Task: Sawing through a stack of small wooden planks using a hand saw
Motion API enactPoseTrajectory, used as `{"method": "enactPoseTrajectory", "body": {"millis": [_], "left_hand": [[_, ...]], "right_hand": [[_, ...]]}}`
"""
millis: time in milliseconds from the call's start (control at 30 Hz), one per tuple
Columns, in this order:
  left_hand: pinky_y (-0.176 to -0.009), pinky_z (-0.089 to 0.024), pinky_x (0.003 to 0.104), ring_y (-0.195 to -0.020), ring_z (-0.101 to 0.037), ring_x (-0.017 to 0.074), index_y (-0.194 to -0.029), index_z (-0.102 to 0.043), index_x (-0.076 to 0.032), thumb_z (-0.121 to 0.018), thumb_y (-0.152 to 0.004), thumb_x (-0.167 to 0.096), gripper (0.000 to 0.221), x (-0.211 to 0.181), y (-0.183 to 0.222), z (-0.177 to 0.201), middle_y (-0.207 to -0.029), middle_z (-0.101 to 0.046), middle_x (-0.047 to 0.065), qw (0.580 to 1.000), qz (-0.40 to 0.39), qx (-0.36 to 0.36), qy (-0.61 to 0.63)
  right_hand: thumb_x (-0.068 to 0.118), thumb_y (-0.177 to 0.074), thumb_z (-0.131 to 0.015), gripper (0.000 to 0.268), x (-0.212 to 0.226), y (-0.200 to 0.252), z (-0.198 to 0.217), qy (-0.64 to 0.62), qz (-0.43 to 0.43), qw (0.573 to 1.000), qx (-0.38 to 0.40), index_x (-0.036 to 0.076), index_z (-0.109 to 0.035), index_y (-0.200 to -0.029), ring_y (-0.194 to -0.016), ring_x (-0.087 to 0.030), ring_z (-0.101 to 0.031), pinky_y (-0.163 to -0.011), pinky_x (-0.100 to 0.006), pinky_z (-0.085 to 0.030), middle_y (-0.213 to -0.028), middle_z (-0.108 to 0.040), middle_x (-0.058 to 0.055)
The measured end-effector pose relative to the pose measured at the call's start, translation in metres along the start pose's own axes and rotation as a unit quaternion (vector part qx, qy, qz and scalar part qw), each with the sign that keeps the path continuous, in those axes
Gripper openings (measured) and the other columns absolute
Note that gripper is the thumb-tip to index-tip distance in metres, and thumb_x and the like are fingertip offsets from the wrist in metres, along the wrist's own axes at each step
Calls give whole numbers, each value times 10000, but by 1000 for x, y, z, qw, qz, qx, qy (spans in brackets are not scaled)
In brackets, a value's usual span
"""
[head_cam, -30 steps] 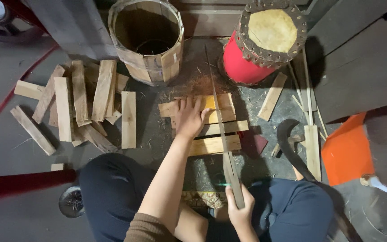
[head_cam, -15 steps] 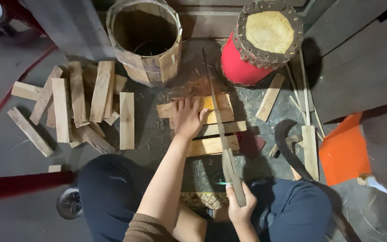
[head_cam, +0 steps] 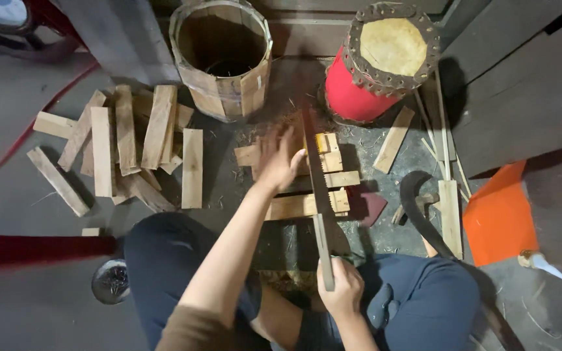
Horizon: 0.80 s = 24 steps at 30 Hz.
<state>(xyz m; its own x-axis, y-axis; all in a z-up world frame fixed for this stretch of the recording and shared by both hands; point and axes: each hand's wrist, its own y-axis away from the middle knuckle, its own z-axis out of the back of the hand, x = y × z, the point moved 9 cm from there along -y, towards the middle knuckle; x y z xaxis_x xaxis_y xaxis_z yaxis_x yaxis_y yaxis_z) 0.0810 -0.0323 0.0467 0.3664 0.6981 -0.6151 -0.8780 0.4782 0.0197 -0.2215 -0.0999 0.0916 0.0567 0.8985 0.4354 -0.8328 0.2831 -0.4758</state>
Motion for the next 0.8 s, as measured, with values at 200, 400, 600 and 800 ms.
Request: {"method": "enactPoseTrajectory", "body": {"millis": [200,400,600,800], "left_hand": [[-1162,-357,470,-1416,-477,339,-1470,-447,-50,-430,-1076,-431,548,-74,113,83,-1462,-550,177,961,-76,-178,200],[-1170,-379,436,-1424,-497,286,-1464,-472,-71,-353,-1097,-392,502,-120,181,97,-1490,-541,144,926,-50,-103,360],[-1197,-351,446,-1422,-493,306,-1436,-489,-43,-353,-1101,-402,509,-124,185,88,-1479,-545,171,918,-76,-113,373],[-1189,-366,409,-1405,-509,246,-1444,-507,-59,-361,-1078,-446,552,-113,187,69,-1478,-567,132,881,-18,-58,469]], "right_hand": [[127,-838,-621,292,-18,29,-56,81,-8,982,172,10,-661,-1103,-879,-358,-636,-815,-449,-524,-950,-686,-163],[87,-520,-700,593,-37,50,-100,17,-3,956,293,60,-543,-1092,-840,-470,-576,-716,-555,-424,-879,-622,-169],[207,-824,-572,283,-38,54,-99,46,-7,959,279,114,-569,-1092,-837,-407,-572,-739,-513,-427,-922,-612,-157],[80,-596,-685,520,-33,50,-95,30,4,960,277,73,-563,-1102,-896,-424,-570,-787,-510,-445,-955,-618,-155]]}}
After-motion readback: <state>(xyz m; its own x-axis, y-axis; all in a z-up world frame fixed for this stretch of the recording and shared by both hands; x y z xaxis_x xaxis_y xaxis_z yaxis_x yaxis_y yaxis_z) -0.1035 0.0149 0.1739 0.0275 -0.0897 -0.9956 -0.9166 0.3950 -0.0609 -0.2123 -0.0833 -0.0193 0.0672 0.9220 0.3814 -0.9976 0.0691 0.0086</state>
